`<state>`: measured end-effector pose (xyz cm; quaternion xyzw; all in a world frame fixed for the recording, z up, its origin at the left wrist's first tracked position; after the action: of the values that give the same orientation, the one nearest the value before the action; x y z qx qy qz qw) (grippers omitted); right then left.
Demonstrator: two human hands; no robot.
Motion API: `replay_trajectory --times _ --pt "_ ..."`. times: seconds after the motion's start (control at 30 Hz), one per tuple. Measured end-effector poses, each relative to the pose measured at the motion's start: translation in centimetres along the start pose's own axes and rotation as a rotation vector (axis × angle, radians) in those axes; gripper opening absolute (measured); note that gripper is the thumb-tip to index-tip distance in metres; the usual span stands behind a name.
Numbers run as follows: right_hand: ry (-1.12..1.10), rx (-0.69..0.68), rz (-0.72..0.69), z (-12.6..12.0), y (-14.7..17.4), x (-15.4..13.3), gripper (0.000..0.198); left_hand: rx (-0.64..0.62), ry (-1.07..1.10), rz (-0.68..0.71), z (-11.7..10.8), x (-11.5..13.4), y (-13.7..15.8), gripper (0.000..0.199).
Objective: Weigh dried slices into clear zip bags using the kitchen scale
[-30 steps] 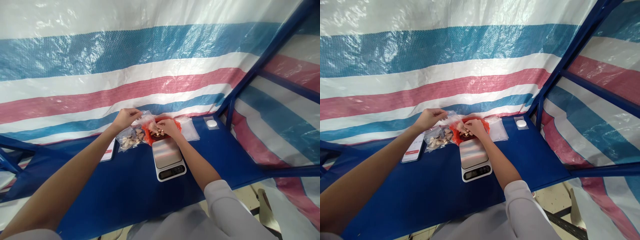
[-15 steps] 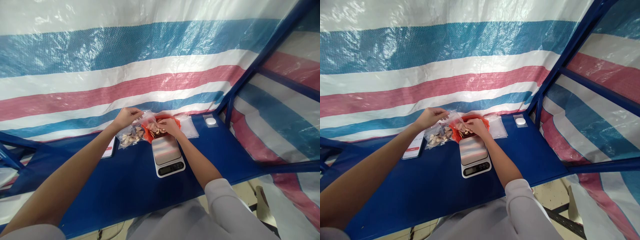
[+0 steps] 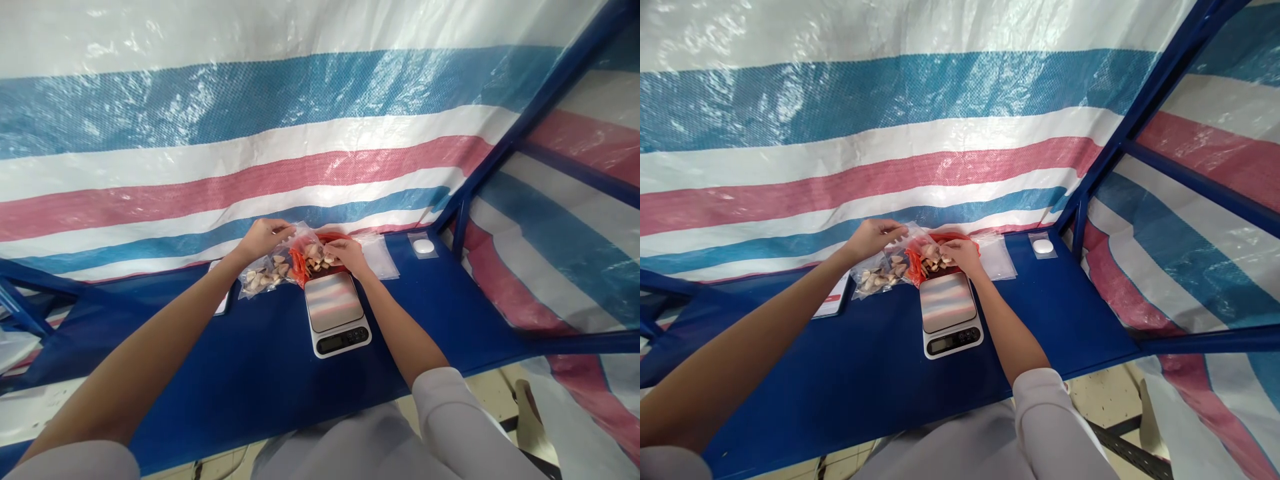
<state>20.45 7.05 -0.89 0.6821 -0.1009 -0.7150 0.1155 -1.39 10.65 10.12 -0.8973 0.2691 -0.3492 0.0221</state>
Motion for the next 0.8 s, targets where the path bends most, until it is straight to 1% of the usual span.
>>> replay_trajectory --times 0.13,0.27,0.37,0.53,0.63,0.73,0.8 --pt "0.022 -0.045 0.039 0.2 0.1 -0.2 0.012 -0.029 0.007 -0.009 -0.5 -0.2 0.0 0.043" --pt "-0.018 -0.082 0.057 0.0 0.2 -0.6 0.017 -0.036 0.031 -0.004 -1.0 -0.5 0.2 0.045" --pt "-0.053 -0.079 0.064 0.0 0.0 -0.7 0.018 -0.022 0.076 -0.003 -0.8 -0.7 0.1 0.048" --pt "-0.074 -0.018 0.017 0.2 -0.8 -0.2 0.018 0.022 0.058 0.020 -0.2 -0.7 -0.2 0.049" --pt "-0.087 0.059 -0.026 0.0 -1.3 0.3 0.021 0.056 0.021 0.025 -0.1 -0.7 -0.3 0.047" --pt "0.018 0.145 -0.070 0.0 -1.5 0.7 0.025 0.053 -0.013 0.028 0.2 -0.8 -0.4 0.045" --pt "0.138 0.159 -0.095 0.2 -1.5 0.8 0.025 0.033 -0.027 0.029 0.5 -0.9 -0.4 0.044"
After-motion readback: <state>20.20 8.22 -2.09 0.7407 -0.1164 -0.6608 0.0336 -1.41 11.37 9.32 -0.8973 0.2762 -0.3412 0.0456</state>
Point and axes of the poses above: each hand's wrist, its own y-axis away from the middle knuckle, its own z-axis out of the palm, x = y × z, the point moved 3 cm from there along -y, towards the middle knuckle, and after that the axes turned 8 degrees about z, right-handed, at the moved point
